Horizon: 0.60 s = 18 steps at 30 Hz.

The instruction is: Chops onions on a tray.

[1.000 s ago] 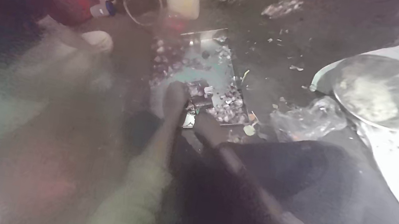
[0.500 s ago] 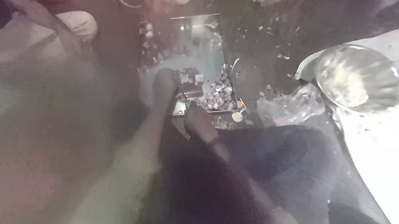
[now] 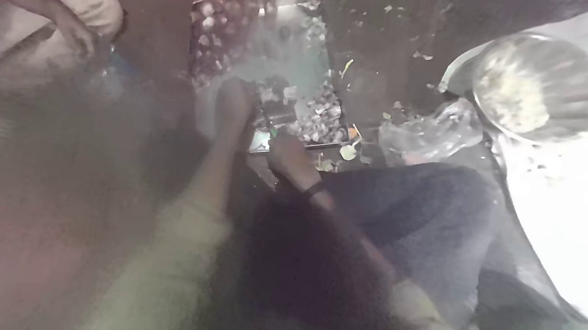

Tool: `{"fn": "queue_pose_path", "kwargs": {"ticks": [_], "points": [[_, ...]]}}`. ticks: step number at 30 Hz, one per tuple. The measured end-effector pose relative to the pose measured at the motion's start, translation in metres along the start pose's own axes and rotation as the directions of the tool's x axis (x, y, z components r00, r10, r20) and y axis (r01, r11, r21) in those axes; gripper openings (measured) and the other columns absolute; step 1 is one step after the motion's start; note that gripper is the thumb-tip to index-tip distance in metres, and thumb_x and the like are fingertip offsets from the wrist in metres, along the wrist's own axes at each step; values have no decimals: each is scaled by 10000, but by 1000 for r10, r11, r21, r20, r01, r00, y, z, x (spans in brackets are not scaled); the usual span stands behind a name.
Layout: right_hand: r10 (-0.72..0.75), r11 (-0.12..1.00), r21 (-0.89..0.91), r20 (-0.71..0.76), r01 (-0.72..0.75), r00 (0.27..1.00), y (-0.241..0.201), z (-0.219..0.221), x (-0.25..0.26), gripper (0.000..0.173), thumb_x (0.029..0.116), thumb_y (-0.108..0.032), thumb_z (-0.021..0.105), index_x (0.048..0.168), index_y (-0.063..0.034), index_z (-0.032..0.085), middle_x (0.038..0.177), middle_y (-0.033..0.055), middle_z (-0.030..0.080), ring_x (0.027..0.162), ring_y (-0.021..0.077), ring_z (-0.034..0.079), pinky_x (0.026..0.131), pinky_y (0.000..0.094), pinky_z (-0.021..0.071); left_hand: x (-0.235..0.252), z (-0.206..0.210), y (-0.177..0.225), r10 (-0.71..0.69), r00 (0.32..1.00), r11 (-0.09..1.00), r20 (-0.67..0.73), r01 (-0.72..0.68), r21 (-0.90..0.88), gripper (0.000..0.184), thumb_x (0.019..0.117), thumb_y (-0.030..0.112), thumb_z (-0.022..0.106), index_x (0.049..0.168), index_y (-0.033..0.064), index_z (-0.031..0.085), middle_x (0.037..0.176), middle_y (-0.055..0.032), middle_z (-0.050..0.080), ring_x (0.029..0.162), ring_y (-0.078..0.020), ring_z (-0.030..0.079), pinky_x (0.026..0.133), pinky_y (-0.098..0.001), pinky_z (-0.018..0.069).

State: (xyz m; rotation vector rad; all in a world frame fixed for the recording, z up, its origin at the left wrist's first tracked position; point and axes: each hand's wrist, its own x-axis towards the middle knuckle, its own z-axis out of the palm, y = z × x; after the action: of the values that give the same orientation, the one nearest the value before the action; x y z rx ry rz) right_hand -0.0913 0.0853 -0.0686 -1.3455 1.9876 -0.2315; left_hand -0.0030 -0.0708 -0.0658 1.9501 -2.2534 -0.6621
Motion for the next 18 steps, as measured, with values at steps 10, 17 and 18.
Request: {"fn": "queue_pose_path", "kwargs": {"ticks": [10, 17, 18], "points": [[-6, 1000, -2, -22, 6, 1000, 2, 2, -11, 379, 1047, -290, 568, 1295, -6, 530, 1002, 220, 674, 880, 398, 712, 702, 574, 589, -5, -7, 11, -7, 998, 999, 57, 4, 45, 237, 976, 222, 639, 1092, 58, 765, 1184, -222, 714, 1148, -409, 668, 983, -633, 517], [-1, 995, -101, 37, 4, 999, -16, -5, 21, 267, 976, -168, 603, 1153, 25, 654, 1157, 242, 677, 1050, 424, 687, 804, 629, 565, -17, -13, 21, -45, 996, 998, 72, 43, 38, 287, 1007, 181, 607, 1204, 0, 712, 1308, -250, 658, 1263, -410, 609, 1074, -597, 465], [20, 996, -83, 11, -19, 1000, -17, -5, 22, 267, 974, -159, 596, 1173, 14, 641, 1124, 240, 686, 1016, 427, 697, 775, 629, 567, -17, -11, 20, -45, 997, 998, 64, 42, 39, 284, 1001, 167, 609, 1212, 7, 712, 1315, -241, 659, 1264, -400, 612, 1077, -588, 468]]}}
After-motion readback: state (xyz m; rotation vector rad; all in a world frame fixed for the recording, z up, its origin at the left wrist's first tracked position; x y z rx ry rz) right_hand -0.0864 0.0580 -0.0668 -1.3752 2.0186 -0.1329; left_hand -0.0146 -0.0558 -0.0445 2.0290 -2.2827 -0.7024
